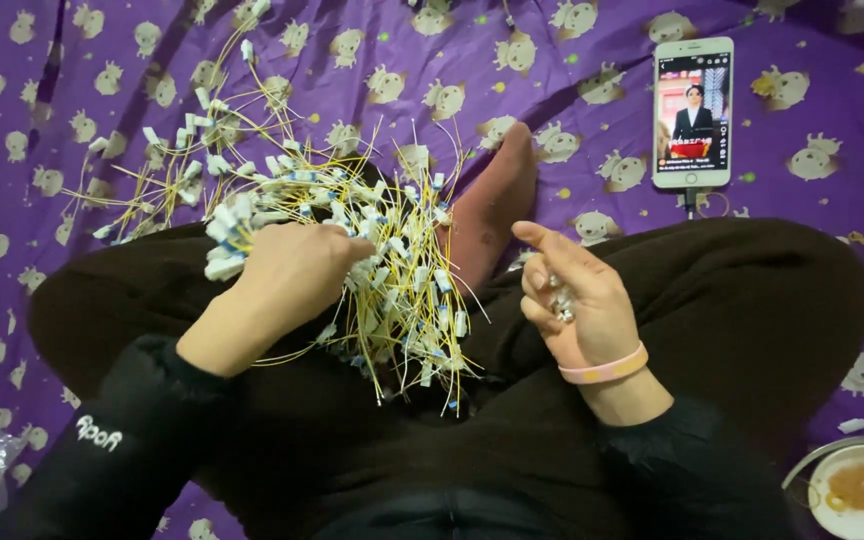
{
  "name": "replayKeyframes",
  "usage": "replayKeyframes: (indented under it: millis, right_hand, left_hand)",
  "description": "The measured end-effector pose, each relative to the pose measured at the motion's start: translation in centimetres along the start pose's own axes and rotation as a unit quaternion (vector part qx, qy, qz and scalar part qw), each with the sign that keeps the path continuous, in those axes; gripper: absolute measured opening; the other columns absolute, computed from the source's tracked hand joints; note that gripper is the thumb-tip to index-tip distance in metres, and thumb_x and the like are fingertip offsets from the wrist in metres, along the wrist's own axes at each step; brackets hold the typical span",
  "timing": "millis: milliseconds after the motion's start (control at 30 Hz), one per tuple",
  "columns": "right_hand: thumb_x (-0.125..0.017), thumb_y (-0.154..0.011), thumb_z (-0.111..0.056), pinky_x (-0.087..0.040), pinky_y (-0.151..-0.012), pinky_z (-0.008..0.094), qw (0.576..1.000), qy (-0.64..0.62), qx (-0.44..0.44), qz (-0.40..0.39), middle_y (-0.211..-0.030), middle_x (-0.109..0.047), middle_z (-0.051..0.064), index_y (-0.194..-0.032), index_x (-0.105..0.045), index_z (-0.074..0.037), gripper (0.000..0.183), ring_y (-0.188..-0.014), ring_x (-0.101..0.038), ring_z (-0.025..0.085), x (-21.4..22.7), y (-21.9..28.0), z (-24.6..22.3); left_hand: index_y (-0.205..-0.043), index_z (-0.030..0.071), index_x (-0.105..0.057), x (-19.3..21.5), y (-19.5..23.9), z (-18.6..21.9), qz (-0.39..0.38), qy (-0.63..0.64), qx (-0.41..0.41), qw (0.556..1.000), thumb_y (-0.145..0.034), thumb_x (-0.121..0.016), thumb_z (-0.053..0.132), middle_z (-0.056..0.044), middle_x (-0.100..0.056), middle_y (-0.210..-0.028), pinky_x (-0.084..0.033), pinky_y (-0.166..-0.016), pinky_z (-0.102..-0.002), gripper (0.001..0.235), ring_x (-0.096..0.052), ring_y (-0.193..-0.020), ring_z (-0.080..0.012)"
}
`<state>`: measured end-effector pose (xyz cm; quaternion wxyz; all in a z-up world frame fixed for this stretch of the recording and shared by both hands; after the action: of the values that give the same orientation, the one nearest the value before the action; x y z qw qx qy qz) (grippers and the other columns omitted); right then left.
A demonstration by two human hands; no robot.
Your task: Assembling small white decorative flower heads onto thin yellow plastic stems.
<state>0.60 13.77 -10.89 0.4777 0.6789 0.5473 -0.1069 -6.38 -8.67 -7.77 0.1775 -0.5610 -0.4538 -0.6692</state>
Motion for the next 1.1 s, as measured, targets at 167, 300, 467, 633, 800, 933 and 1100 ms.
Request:
replayKeyframes:
  millis: [167, 300, 467, 633, 800, 933, 1100]
  right_hand:
    - [-0.057, -0.089, -0.013, -0.021, -0.033, 0.014, 0.998, 0.060, 0.005, 0.026, -0.054, -0.039, 0.004, -0.114, -0.059, 0.006, 0.032, -0.045, -0.029, 0.008, 0.0, 0.1, 0.4]
    - [-0.060, -0.089, -0.018, -0.022, -0.032, 0.013, 0.996, 0.086, 0.000, 0.035, -0.052, -0.039, 0.004, -0.108, -0.063, 0.006, 0.031, -0.044, -0.028, 0.007, -0.4, 0.3, 0.4]
    - [-0.060, -0.089, -0.018, -0.022, -0.031, 0.014, 0.995, 0.091, -0.010, 0.038, -0.050, -0.039, 0.005, -0.103, -0.065, 0.007, 0.029, -0.042, -0.027, 0.008, -0.2, 0.5, 0.6]
    - [-0.059, -0.090, -0.025, -0.021, -0.031, 0.012, 0.993, 0.110, -0.033, 0.020, -0.049, -0.038, 0.004, -0.099, -0.068, 0.005, 0.033, -0.042, -0.027, 0.006, -0.6, 0.7, 0.9]
    - [-0.055, -0.091, -0.037, -0.021, -0.030, 0.011, 0.979, 0.123, -0.139, -0.090, -0.048, -0.039, 0.002, -0.087, -0.069, 0.010, 0.049, -0.038, -0.030, 0.003, -2.4, 2.1, 2.8]
    - [-0.052, -0.093, -0.038, -0.022, -0.027, 0.016, 0.989, 0.053, -0.110, -0.083, -0.043, -0.036, 0.008, -0.075, -0.065, 0.009, 0.052, -0.035, -0.030, 0.010, -0.2, 0.7, 3.5]
    - [-0.049, -0.096, -0.036, -0.021, -0.028, 0.013, 0.985, 0.086, -0.110, -0.100, -0.045, -0.033, 0.002, -0.072, -0.063, 0.006, 0.051, -0.034, -0.024, 0.003, -2.3, 1.9, 1.3]
  left_hand:
    - [-0.085, 0.022, -0.067, 0.1, -0.7, -0.4, 0.036, 0.030, -0.062, 0.997, -0.075, -0.050, 0.005, -0.002, -0.066, -0.076, -0.054, -0.053, -0.044, 0.026, -0.067, -0.064, -0.0316]
    - [-0.085, 0.025, -0.065, 0.5, -1.9, -2.5, 0.083, 0.001, -0.018, 0.996, -0.071, -0.055, 0.011, 0.001, -0.061, -0.079, -0.054, -0.055, -0.044, 0.022, -0.065, -0.068, -0.0301]
    - [-0.079, 0.018, -0.068, -3.7, -5.5, -3.1, -0.024, 0.021, 0.066, 0.997, -0.067, -0.065, 0.022, -0.006, -0.064, -0.070, -0.056, -0.060, -0.047, 0.012, -0.068, -0.072, -0.0313]
    - [-0.085, 0.010, -0.064, 3.8, -2.9, -1.6, -0.019, 0.137, 0.073, 0.988, -0.069, -0.059, 0.017, -0.019, -0.065, -0.074, -0.051, -0.067, -0.057, 0.018, -0.065, -0.077, -0.0443]
    - [-0.102, 0.014, -0.062, 9.6, 0.5, 3.6, 0.206, 0.222, -0.074, 0.950, -0.069, -0.052, 0.001, -0.007, -0.066, -0.087, -0.053, -0.063, -0.042, 0.037, -0.066, -0.083, -0.0286]
    - [-0.103, 0.008, -0.063, 10.4, 1.3, 9.8, 0.272, 0.194, -0.205, 0.920, -0.068, -0.046, -0.015, -0.010, -0.065, -0.080, -0.050, -0.045, -0.031, 0.045, -0.064, -0.062, -0.0230]
    - [-0.106, 0.003, -0.064, 10.6, 0.9, 8.9, 0.161, 0.330, -0.156, 0.917, -0.061, -0.048, -0.016, -0.015, -0.065, -0.089, -0.056, -0.065, -0.035, 0.050, -0.066, -0.081, -0.0314]
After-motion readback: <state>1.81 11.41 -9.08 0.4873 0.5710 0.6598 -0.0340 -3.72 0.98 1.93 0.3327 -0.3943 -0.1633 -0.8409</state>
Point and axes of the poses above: each hand's wrist, its own y-axis away from the middle knuckle, its own x-axis out of the back of the hand, z = x × y, the point moved 6 cm from there along -y, towards the middle knuckle
